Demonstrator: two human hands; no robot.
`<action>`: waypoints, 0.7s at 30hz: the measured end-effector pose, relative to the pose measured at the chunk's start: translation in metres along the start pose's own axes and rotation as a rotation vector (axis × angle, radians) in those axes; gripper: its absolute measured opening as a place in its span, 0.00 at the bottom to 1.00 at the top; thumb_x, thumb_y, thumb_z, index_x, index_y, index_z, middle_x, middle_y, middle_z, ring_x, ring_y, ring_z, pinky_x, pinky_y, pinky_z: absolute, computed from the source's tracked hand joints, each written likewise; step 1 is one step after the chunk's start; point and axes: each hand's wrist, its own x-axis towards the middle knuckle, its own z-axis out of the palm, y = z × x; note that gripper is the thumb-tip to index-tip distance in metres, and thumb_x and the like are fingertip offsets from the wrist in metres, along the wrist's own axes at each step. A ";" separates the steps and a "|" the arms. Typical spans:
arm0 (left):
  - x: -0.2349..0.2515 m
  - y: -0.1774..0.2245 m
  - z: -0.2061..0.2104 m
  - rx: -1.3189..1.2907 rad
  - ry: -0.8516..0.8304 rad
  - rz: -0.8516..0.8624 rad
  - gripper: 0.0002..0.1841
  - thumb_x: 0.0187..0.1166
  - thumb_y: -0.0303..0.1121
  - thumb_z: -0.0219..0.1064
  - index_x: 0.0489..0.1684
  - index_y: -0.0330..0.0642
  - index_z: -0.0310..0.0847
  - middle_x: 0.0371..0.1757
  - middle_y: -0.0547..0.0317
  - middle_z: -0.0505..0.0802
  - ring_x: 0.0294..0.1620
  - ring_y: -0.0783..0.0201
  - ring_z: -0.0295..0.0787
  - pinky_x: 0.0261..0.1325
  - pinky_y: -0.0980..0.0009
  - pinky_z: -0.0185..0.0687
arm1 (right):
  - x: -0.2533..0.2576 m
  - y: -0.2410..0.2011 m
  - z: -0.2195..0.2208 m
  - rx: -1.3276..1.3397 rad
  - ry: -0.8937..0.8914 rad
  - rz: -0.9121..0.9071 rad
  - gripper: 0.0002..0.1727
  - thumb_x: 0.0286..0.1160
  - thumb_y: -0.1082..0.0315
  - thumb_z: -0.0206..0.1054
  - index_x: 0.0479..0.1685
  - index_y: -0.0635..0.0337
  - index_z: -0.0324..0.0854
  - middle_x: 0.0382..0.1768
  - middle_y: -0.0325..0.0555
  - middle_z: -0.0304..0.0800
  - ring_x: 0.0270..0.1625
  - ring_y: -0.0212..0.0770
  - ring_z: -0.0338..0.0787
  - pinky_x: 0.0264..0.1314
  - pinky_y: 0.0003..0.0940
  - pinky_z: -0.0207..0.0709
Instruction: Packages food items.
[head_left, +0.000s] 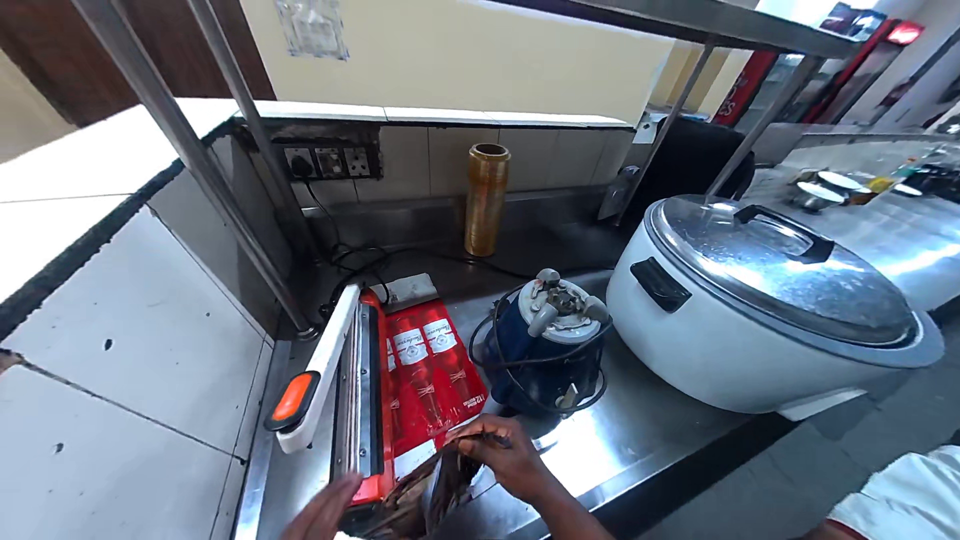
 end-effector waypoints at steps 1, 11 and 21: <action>0.012 -0.005 0.008 0.017 0.023 0.006 0.45 0.71 0.51 0.77 0.74 0.15 0.66 0.73 0.16 0.76 0.73 0.38 0.77 0.69 0.51 0.78 | 0.000 0.001 0.000 -0.001 0.002 -0.002 0.09 0.78 0.72 0.66 0.46 0.69 0.89 0.47 0.39 0.93 0.51 0.22 0.89 0.62 0.25 0.82; 0.016 -0.043 0.058 -0.601 -0.064 -0.058 0.11 0.79 0.32 0.72 0.53 0.60 0.93 0.65 0.78 0.92 0.64 0.77 0.87 0.67 0.75 0.84 | -0.009 0.007 -0.004 0.048 0.005 -0.039 0.09 0.79 0.73 0.66 0.46 0.71 0.89 0.48 0.42 0.95 0.52 0.23 0.89 0.62 0.25 0.82; 0.023 -0.044 0.067 -0.593 0.113 -0.019 0.12 0.83 0.26 0.64 0.49 0.59 0.89 0.61 0.77 0.94 0.68 0.74 0.86 0.73 0.71 0.81 | 0.001 0.003 -0.011 0.050 -0.179 -0.109 0.13 0.78 0.73 0.67 0.53 0.75 0.87 0.57 0.53 0.93 0.63 0.33 0.90 0.71 0.31 0.80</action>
